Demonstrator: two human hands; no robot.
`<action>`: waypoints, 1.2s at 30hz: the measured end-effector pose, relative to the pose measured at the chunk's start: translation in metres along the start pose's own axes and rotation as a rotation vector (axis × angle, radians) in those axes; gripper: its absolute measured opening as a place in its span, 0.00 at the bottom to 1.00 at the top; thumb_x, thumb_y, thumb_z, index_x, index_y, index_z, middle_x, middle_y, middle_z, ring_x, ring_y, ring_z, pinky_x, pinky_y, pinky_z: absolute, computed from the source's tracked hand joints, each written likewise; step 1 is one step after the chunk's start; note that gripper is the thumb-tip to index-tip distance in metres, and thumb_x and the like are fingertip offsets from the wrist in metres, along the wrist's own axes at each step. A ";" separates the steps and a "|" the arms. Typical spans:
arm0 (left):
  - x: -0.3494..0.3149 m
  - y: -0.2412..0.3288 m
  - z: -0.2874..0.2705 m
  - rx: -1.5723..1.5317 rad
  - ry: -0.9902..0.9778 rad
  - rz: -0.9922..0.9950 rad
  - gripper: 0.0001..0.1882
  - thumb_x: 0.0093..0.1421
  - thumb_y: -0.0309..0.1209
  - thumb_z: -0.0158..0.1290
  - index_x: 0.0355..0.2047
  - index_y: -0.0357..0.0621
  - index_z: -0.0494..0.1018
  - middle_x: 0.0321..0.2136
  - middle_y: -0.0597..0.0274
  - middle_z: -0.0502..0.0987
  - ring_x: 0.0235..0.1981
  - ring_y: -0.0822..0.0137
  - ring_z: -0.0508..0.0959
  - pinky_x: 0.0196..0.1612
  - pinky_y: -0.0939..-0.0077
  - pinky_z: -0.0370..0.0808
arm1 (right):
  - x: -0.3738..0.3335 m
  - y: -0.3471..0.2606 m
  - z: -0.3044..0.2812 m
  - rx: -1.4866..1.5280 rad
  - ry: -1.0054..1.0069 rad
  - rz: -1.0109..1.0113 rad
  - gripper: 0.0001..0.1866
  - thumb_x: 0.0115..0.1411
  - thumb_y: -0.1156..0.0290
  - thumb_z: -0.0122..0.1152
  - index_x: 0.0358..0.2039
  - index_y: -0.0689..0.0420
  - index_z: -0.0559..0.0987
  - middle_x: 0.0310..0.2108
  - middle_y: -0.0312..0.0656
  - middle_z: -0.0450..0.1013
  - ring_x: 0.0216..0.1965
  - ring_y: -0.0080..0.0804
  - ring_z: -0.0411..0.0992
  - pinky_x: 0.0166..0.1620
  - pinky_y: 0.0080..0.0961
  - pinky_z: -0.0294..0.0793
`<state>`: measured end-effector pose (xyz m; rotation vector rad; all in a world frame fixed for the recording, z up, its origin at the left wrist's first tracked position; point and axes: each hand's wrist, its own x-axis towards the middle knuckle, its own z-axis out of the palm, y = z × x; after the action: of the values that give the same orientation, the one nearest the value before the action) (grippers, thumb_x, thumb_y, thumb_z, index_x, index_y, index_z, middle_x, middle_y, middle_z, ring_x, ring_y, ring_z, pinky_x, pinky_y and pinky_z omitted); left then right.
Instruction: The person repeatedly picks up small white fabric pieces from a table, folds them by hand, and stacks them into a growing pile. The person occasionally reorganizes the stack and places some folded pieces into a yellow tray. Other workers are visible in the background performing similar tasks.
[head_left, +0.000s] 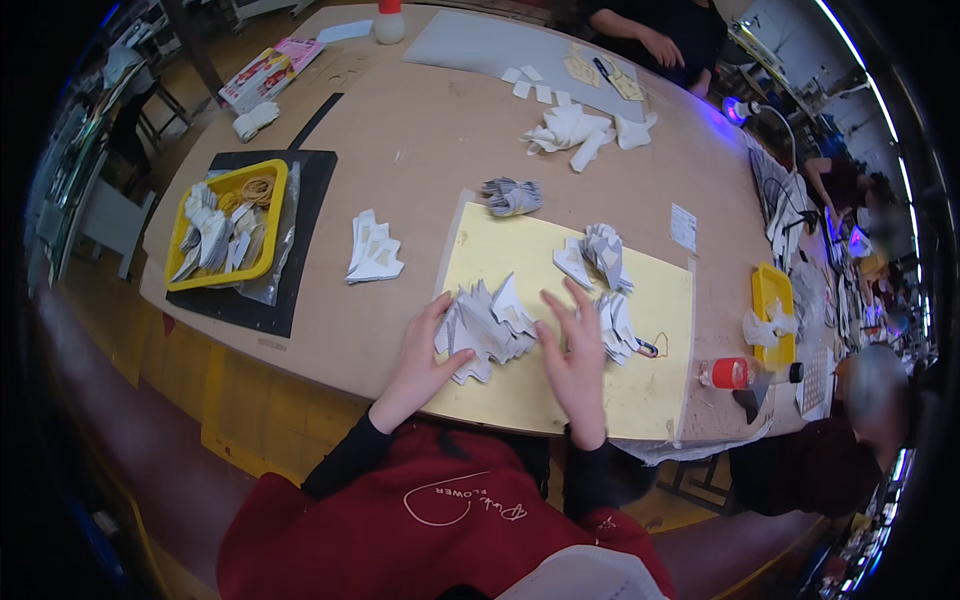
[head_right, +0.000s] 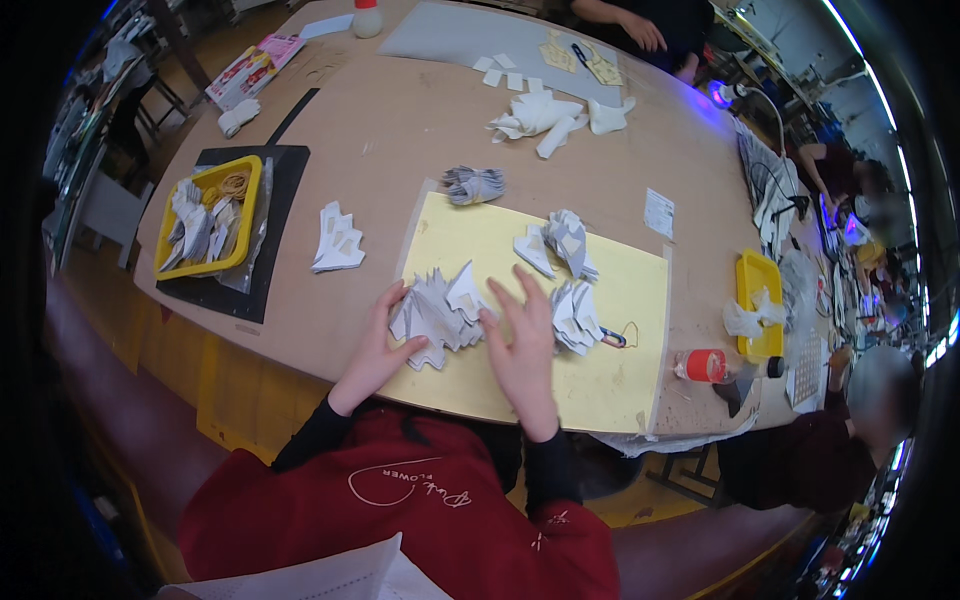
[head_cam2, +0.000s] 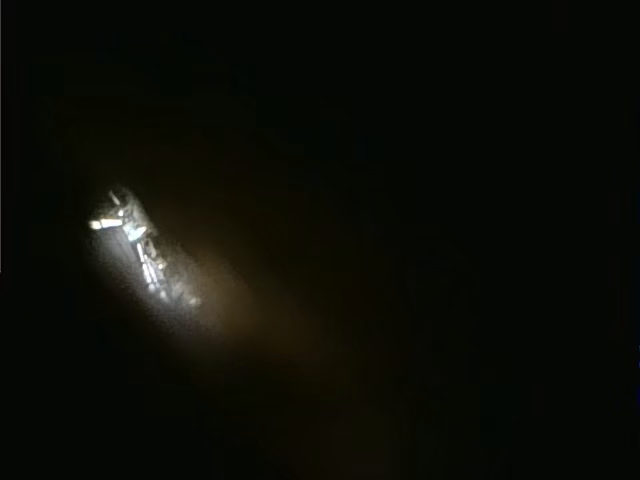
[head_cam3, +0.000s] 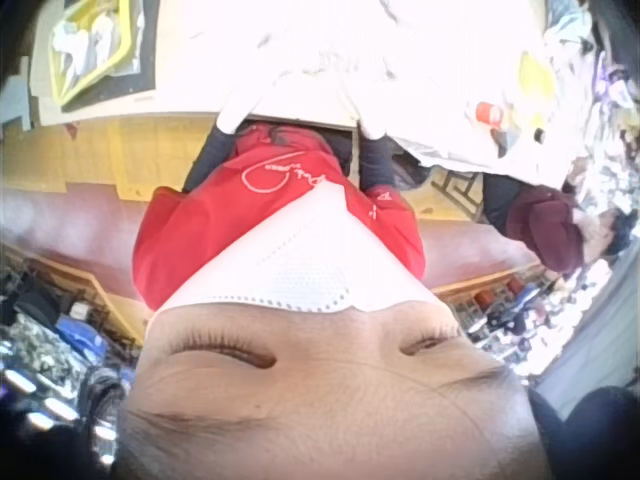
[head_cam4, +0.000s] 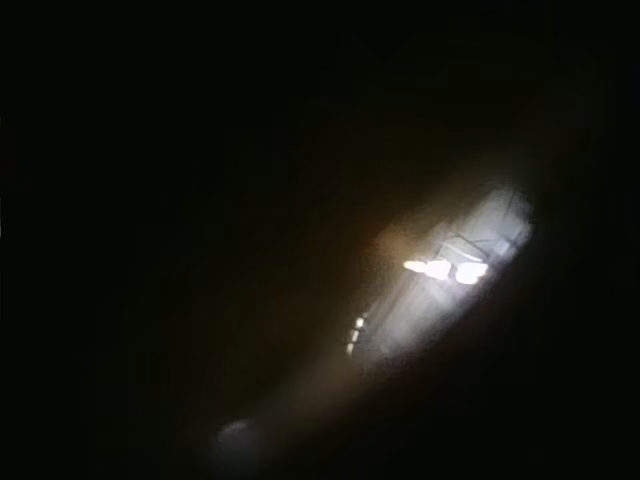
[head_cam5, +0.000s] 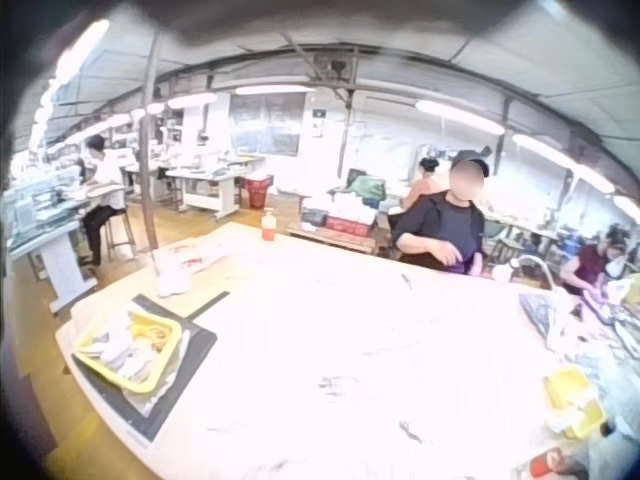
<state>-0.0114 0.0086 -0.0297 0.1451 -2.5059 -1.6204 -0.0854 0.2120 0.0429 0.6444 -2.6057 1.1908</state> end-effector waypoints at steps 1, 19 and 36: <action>-0.001 -0.004 0.001 -0.030 0.022 0.001 0.40 0.54 0.26 0.62 0.65 0.39 0.56 0.61 0.48 0.63 0.64 0.52 0.62 0.67 0.61 0.58 | 0.008 0.004 -0.013 -0.027 0.037 -0.012 0.19 0.60 0.73 0.61 0.52 0.58 0.78 0.57 0.54 0.68 0.58 0.52 0.66 0.60 0.41 0.64; 0.040 0.056 -0.012 -0.623 0.048 -0.040 0.28 0.64 0.33 0.55 0.62 0.44 0.61 0.59 0.57 0.68 0.61 0.64 0.67 0.64 0.63 0.62 | 0.099 0.057 -0.048 0.137 -0.137 0.031 0.37 0.49 0.70 0.71 0.60 0.58 0.69 0.47 0.53 0.75 0.48 0.45 0.76 0.50 0.35 0.74; 0.128 0.034 0.029 -1.265 -0.223 -0.303 0.25 0.66 0.32 0.55 0.60 0.54 0.58 0.49 0.68 0.72 0.48 0.74 0.76 0.52 0.68 0.77 | 0.103 0.000 0.000 0.090 -0.017 -0.363 0.15 0.54 0.74 0.68 0.43 0.61 0.81 0.47 0.49 0.74 0.45 0.43 0.76 0.44 0.31 0.78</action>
<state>-0.1422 0.0281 -0.0005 0.1806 -1.1349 -3.0813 -0.1762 0.1810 0.0799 1.0932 -2.3211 1.1899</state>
